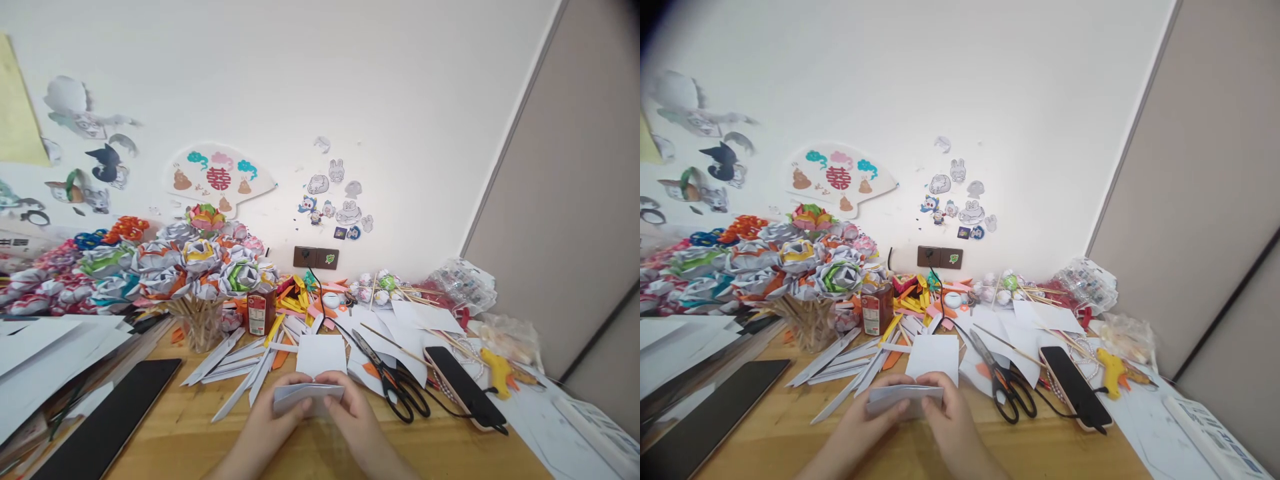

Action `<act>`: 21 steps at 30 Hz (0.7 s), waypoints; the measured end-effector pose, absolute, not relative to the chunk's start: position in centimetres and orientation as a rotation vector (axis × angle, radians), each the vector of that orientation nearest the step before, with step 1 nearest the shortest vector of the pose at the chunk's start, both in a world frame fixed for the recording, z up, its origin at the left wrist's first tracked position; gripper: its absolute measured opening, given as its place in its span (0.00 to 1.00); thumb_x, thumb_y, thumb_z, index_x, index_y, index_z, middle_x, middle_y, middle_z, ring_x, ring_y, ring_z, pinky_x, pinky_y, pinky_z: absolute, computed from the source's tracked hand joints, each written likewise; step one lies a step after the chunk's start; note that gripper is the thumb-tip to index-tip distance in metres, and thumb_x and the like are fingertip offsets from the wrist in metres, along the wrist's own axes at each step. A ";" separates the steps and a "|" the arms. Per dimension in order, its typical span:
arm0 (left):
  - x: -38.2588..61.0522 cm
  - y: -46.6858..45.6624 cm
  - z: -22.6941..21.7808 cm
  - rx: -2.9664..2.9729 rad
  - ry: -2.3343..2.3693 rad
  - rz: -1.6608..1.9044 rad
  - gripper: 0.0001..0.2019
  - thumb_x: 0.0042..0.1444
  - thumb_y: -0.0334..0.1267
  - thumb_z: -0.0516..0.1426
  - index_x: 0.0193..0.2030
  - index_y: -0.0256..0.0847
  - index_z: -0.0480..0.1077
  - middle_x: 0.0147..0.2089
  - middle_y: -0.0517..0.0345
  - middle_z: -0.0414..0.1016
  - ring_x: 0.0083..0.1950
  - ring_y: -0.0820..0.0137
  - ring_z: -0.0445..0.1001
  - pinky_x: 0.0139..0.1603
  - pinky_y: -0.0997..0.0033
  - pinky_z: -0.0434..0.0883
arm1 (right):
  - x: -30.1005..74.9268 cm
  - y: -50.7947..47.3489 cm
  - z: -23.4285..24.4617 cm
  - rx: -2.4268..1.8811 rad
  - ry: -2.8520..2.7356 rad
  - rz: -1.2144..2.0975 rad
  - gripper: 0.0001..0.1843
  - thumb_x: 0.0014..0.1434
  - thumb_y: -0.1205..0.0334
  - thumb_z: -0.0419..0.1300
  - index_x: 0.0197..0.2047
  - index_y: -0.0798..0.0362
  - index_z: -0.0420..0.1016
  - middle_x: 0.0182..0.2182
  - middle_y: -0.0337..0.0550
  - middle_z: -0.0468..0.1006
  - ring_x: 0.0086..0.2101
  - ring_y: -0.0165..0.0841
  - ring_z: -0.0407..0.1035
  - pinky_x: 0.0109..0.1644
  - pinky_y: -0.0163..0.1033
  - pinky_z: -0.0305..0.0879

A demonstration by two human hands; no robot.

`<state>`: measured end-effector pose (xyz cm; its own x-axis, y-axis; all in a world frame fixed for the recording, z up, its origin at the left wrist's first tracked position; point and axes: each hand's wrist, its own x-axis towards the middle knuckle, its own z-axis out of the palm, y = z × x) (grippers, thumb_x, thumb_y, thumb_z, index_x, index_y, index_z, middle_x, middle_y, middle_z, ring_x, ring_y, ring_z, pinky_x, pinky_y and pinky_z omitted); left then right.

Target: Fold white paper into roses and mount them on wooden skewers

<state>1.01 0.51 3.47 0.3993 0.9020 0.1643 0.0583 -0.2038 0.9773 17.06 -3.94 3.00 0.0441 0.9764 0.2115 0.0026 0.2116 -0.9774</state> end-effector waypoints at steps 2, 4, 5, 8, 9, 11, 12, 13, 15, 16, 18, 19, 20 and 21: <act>1.0 0.6 3.2 1.575 0.862 0.949 0.15 0.46 0.46 0.60 0.38 0.39 0.73 0.39 0.53 0.79 0.42 0.60 0.75 0.45 0.66 0.70 | 17.0 -3.8 3.0 -1.101 -1.238 1.041 0.13 0.51 0.56 0.61 0.40 0.53 0.73 0.38 0.45 0.77 0.41 0.41 0.69 0.46 0.43 0.62; 1.1 0.6 3.1 1.560 0.856 0.918 0.16 0.47 0.48 0.59 0.37 0.39 0.74 0.39 0.53 0.80 0.42 0.60 0.75 0.45 0.66 0.71 | 16.9 -3.7 3.0 -1.096 -1.213 1.075 0.15 0.50 0.53 0.62 0.38 0.53 0.73 0.35 0.45 0.77 0.39 0.40 0.69 0.44 0.42 0.63; 1.1 0.5 3.0 1.552 0.857 0.908 0.17 0.47 0.50 0.59 0.37 0.39 0.75 0.39 0.54 0.80 0.42 0.60 0.75 0.46 0.66 0.71 | 16.9 -3.7 2.9 -1.077 -1.209 1.090 0.17 0.50 0.51 0.63 0.38 0.53 0.73 0.35 0.45 0.77 0.39 0.40 0.70 0.44 0.42 0.63; 1.3 0.3 2.9 1.523 0.880 0.888 0.21 0.47 0.54 0.58 0.39 0.40 0.75 0.41 0.53 0.81 0.45 0.59 0.75 0.48 0.65 0.70 | 17.0 -3.8 2.8 -1.027 -1.234 1.101 0.22 0.50 0.44 0.62 0.40 0.53 0.73 0.36 0.46 0.78 0.39 0.39 0.70 0.45 0.42 0.64; 1.4 0.2 2.9 1.511 0.892 0.879 0.23 0.46 0.56 0.58 0.40 0.39 0.75 0.42 0.53 0.81 0.45 0.58 0.75 0.49 0.65 0.70 | 17.0 -3.9 2.7 -1.024 -1.244 1.108 0.24 0.50 0.43 0.62 0.41 0.53 0.73 0.37 0.46 0.78 0.39 0.39 0.70 0.44 0.42 0.64; 1.4 0.0 2.9 1.488 0.919 0.853 0.27 0.43 0.60 0.58 0.39 0.38 0.75 0.42 0.51 0.81 0.45 0.57 0.75 0.47 0.64 0.71 | 17.0 -4.0 2.6 -1.036 -1.253 1.126 0.26 0.50 0.40 0.61 0.43 0.53 0.73 0.38 0.47 0.78 0.40 0.40 0.70 0.44 0.42 0.64; 1.4 -0.1 2.9 1.476 0.931 0.838 0.29 0.42 0.62 0.58 0.39 0.37 0.75 0.42 0.50 0.81 0.44 0.56 0.75 0.46 0.63 0.72 | 17.1 -4.0 2.5 -1.042 -1.253 1.140 0.27 0.50 0.39 0.60 0.42 0.53 0.74 0.38 0.48 0.78 0.40 0.40 0.70 0.44 0.42 0.65; 1.4 -0.2 2.9 1.466 0.942 0.822 0.31 0.41 0.64 0.57 0.39 0.36 0.75 0.41 0.49 0.81 0.43 0.55 0.76 0.44 0.63 0.73 | 17.1 -4.1 2.5 -1.044 -1.253 1.154 0.27 0.50 0.38 0.60 0.42 0.53 0.74 0.37 0.47 0.79 0.39 0.40 0.70 0.44 0.42 0.65; 1.3 -0.4 3.0 1.452 0.957 0.797 0.34 0.41 0.67 0.55 0.38 0.36 0.75 0.38 0.48 0.82 0.42 0.55 0.77 0.41 0.62 0.74 | 17.1 -4.2 2.5 -1.035 -1.267 1.173 0.27 0.52 0.38 0.58 0.42 0.53 0.75 0.36 0.47 0.79 0.38 0.39 0.71 0.42 0.42 0.66; 1.2 -0.6 3.0 1.450 0.959 0.791 0.35 0.42 0.68 0.53 0.38 0.36 0.75 0.36 0.49 0.82 0.41 0.55 0.77 0.40 0.62 0.74 | 17.0 -4.3 2.5 -1.029 -1.286 1.172 0.26 0.53 0.39 0.57 0.42 0.53 0.75 0.35 0.46 0.79 0.36 0.39 0.71 0.41 0.42 0.66; 1.0 -0.7 3.1 1.451 0.951 0.794 0.35 0.44 0.69 0.50 0.39 0.37 0.75 0.36 0.50 0.81 0.41 0.55 0.77 0.42 0.62 0.74 | 17.1 -4.5 2.7 -1.025 -1.345 1.104 0.24 0.56 0.41 0.56 0.43 0.52 0.75 0.35 0.46 0.79 0.36 0.38 0.71 0.42 0.42 0.66; 0.8 -0.6 3.1 1.472 0.934 0.808 0.34 0.45 0.68 0.51 0.39 0.38 0.74 0.37 0.50 0.81 0.43 0.56 0.76 0.44 0.62 0.73 | 17.1 -4.5 2.8 -1.017 -1.389 1.039 0.23 0.58 0.43 0.55 0.43 0.52 0.76 0.36 0.47 0.79 0.37 0.38 0.71 0.43 0.42 0.66; 0.7 -0.5 3.1 1.528 0.905 0.837 0.32 0.45 0.67 0.52 0.40 0.39 0.74 0.40 0.50 0.80 0.46 0.56 0.74 0.48 0.62 0.71 | 17.1 -4.6 2.8 -0.999 -1.437 0.966 0.21 0.59 0.45 0.54 0.44 0.52 0.76 0.37 0.47 0.78 0.39 0.39 0.71 0.45 0.43 0.66; 0.6 -0.3 3.0 1.610 0.870 0.873 0.30 0.47 0.65 0.53 0.42 0.39 0.74 0.44 0.50 0.79 0.49 0.56 0.73 0.51 0.62 0.69 | 17.2 -4.5 2.7 -0.973 -1.480 0.899 0.19 0.60 0.47 0.54 0.44 0.51 0.76 0.39 0.48 0.78 0.40 0.39 0.71 0.47 0.43 0.65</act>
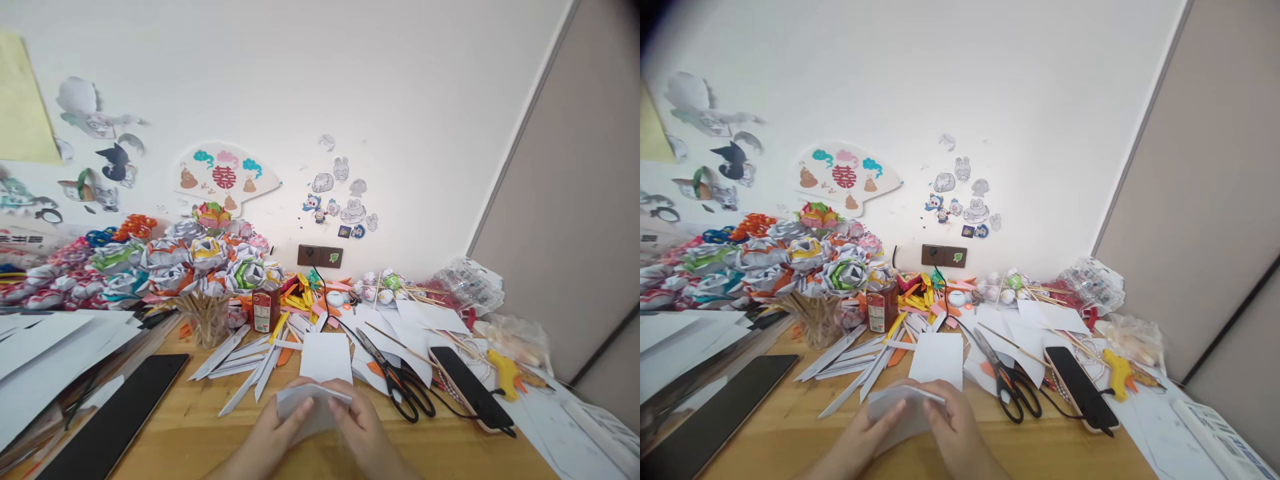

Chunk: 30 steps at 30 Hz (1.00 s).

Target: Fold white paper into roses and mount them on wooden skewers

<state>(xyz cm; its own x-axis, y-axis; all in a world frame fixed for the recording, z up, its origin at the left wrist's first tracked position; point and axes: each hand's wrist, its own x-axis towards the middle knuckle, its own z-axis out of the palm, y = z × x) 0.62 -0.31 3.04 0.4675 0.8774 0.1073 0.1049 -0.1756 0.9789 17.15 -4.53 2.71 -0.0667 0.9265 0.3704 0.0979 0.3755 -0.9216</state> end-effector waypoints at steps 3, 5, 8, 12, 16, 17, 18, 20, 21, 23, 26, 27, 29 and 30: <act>0.4 0.5 2.8 1.876 0.765 0.949 0.23 0.50 0.56 0.56 0.44 0.41 0.73 0.47 0.49 0.75 0.53 0.58 0.70 0.56 0.62 0.64 | 17.4 -4.1 2.2 -0.904 -1.555 0.827 0.15 0.60 0.51 0.56 0.42 0.51 0.76 0.40 0.48 0.78 0.43 0.39 0.71 0.49 0.43 0.64; 0.3 1.0 2.8 1.947 0.733 0.934 0.19 0.51 0.52 0.57 0.41 0.41 0.75 0.44 0.50 0.75 0.49 0.59 0.72 0.53 0.64 0.66 | 17.5 -3.8 1.8 -0.910 -1.584 0.853 0.15 0.59 0.51 0.57 0.39 0.52 0.77 0.37 0.48 0.78 0.40 0.39 0.71 0.46 0.42 0.65; 0.0 1.2 3.0 1.985 0.709 0.893 0.15 0.54 0.49 0.56 0.38 0.41 0.75 0.39 0.53 0.76 0.43 0.62 0.74 0.46 0.67 0.69 | 17.7 -3.5 1.5 -0.959 -1.626 0.880 0.17 0.59 0.50 0.55 0.37 0.53 0.77 0.33 0.46 0.78 0.36 0.38 0.71 0.41 0.40 0.65; -0.7 1.0 3.5 2.034 0.807 0.905 0.17 0.56 0.47 0.53 0.47 0.42 0.73 0.49 0.50 0.76 0.51 0.59 0.71 0.52 0.65 0.66 | 17.8 -3.5 1.8 -1.038 -1.588 0.890 0.19 0.58 0.47 0.55 0.35 0.54 0.77 0.31 0.45 0.77 0.33 0.37 0.69 0.39 0.40 0.64; -0.9 0.5 3.9 2.066 0.865 0.860 0.18 0.61 0.46 0.46 0.45 0.42 0.74 0.47 0.52 0.79 0.47 0.60 0.74 0.49 0.68 0.67 | 17.7 -3.7 2.0 -1.069 -1.550 0.916 0.21 0.57 0.45 0.56 0.34 0.54 0.78 0.30 0.44 0.78 0.32 0.37 0.69 0.38 0.40 0.65; -0.9 0.4 3.9 2.072 0.862 0.851 0.19 0.62 0.45 0.46 0.44 0.42 0.75 0.46 0.52 0.79 0.46 0.61 0.74 0.49 0.68 0.68 | 17.6 -3.8 1.9 -1.073 -1.538 0.928 0.20 0.58 0.45 0.55 0.35 0.54 0.77 0.30 0.44 0.78 0.32 0.37 0.70 0.38 0.40 0.65; -0.9 0.3 3.9 2.079 0.862 0.847 0.19 0.62 0.45 0.46 0.44 0.42 0.75 0.46 0.52 0.79 0.46 0.60 0.74 0.49 0.68 0.68 | 17.6 -3.8 1.9 -1.078 -1.528 0.940 0.19 0.58 0.46 0.55 0.35 0.54 0.77 0.31 0.44 0.78 0.33 0.37 0.70 0.39 0.40 0.65; -0.8 0.2 3.9 2.098 0.857 0.838 0.18 0.61 0.45 0.47 0.45 0.43 0.75 0.47 0.52 0.79 0.47 0.60 0.74 0.49 0.69 0.67 | 17.5 -3.9 1.7 -1.099 -1.515 0.937 0.19 0.58 0.47 0.55 0.36 0.53 0.77 0.31 0.44 0.78 0.34 0.38 0.70 0.40 0.41 0.65; -0.7 0.2 3.8 2.108 0.850 0.824 0.16 0.60 0.45 0.49 0.45 0.44 0.75 0.47 0.53 0.79 0.47 0.60 0.74 0.49 0.70 0.67 | 17.4 -4.0 1.6 -1.120 -1.508 0.921 0.18 0.58 0.47 0.55 0.36 0.53 0.77 0.32 0.44 0.78 0.34 0.39 0.70 0.40 0.41 0.65; -0.6 0.2 3.8 2.123 0.834 0.787 0.13 0.58 0.45 0.53 0.44 0.45 0.75 0.45 0.55 0.80 0.45 0.61 0.75 0.47 0.71 0.68 | 17.4 -4.0 1.5 -1.162 -1.502 0.878 0.19 0.58 0.47 0.55 0.37 0.53 0.77 0.34 0.45 0.79 0.36 0.40 0.70 0.42 0.42 0.65; -0.6 0.3 3.8 2.133 0.832 0.766 0.12 0.57 0.45 0.54 0.42 0.46 0.75 0.43 0.57 0.80 0.44 0.61 0.75 0.47 0.72 0.67 | 17.5 -4.1 1.7 -1.166 -1.544 0.850 0.18 0.60 0.49 0.54 0.39 0.53 0.77 0.36 0.46 0.79 0.37 0.40 0.71 0.44 0.43 0.64; -0.6 0.3 3.8 2.135 0.833 0.769 0.12 0.58 0.45 0.53 0.41 0.47 0.75 0.43 0.57 0.80 0.44 0.61 0.75 0.47 0.72 0.67 | 17.5 -4.1 1.8 -1.154 -1.566 0.842 0.17 0.60 0.50 0.53 0.39 0.53 0.77 0.35 0.46 0.79 0.37 0.40 0.71 0.44 0.42 0.64; -0.7 0.2 3.8 2.123 0.837 0.769 0.12 0.58 0.45 0.52 0.40 0.48 0.76 0.42 0.56 0.80 0.44 0.61 0.75 0.47 0.72 0.67 | 17.4 -4.1 2.0 -1.145 -1.592 0.828 0.17 0.61 0.50 0.53 0.37 0.54 0.77 0.34 0.46 0.79 0.36 0.40 0.71 0.43 0.43 0.64; -0.7 0.2 3.9 2.110 0.842 0.768 0.12 0.57 0.45 0.53 0.40 0.48 0.76 0.41 0.56 0.81 0.43 0.61 0.75 0.46 0.72 0.67 | 17.3 -4.1 2.0 -1.150 -1.583 0.829 0.18 0.61 0.50 0.53 0.37 0.54 0.77 0.34 0.46 0.79 0.36 0.40 0.71 0.43 0.43 0.64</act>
